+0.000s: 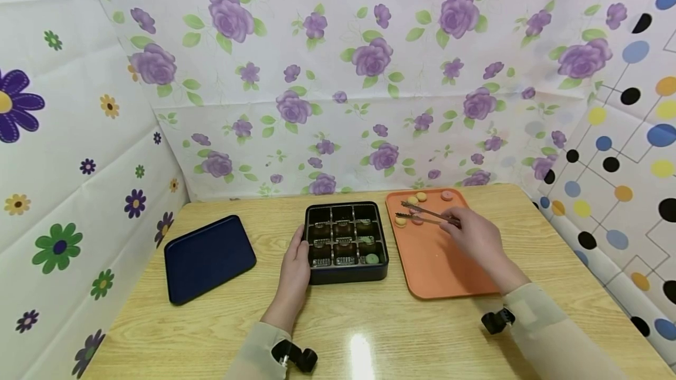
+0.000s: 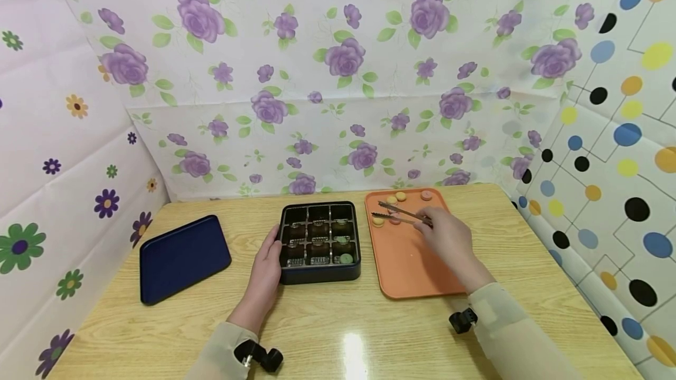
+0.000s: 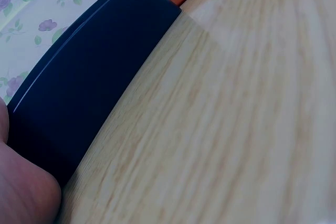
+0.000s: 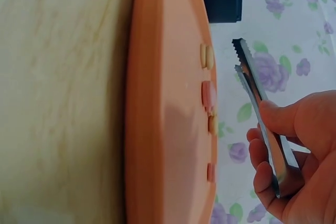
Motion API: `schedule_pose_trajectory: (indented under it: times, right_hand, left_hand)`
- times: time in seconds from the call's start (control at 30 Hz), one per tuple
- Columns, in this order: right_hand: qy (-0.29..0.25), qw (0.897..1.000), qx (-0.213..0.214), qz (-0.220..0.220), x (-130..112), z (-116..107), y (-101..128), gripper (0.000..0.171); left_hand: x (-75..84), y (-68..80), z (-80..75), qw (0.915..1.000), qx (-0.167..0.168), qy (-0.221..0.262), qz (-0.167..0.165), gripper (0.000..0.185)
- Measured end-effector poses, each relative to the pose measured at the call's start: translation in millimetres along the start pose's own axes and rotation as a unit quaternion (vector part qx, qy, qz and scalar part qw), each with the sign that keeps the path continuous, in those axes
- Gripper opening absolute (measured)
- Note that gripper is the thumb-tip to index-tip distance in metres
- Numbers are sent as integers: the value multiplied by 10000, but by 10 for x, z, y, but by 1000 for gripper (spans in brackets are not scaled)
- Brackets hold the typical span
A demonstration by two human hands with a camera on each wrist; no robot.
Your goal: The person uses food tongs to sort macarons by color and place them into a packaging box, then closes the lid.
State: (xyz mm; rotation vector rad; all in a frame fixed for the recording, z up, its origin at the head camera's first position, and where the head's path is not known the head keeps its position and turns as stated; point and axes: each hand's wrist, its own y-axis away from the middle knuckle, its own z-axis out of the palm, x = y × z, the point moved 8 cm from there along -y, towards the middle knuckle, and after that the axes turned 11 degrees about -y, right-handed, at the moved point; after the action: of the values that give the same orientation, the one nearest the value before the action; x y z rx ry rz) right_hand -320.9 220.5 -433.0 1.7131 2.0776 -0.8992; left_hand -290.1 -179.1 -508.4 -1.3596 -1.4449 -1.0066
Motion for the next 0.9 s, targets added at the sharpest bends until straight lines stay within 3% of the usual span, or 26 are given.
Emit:
schedule_pose_trajectory:
  times: [0.33, 0.9]
  right_hand:
    - [121, 9996, -250, 47, 115, 104, -2, 25]
    - [136, 9994, -322, 20, 137, 159, 22, 23]
  left_hand:
    - [2, -9, -6, 10000, -4, -41, -50, 57]
    - [22, 11, -7, 10000, 12, 48, -33, 56]
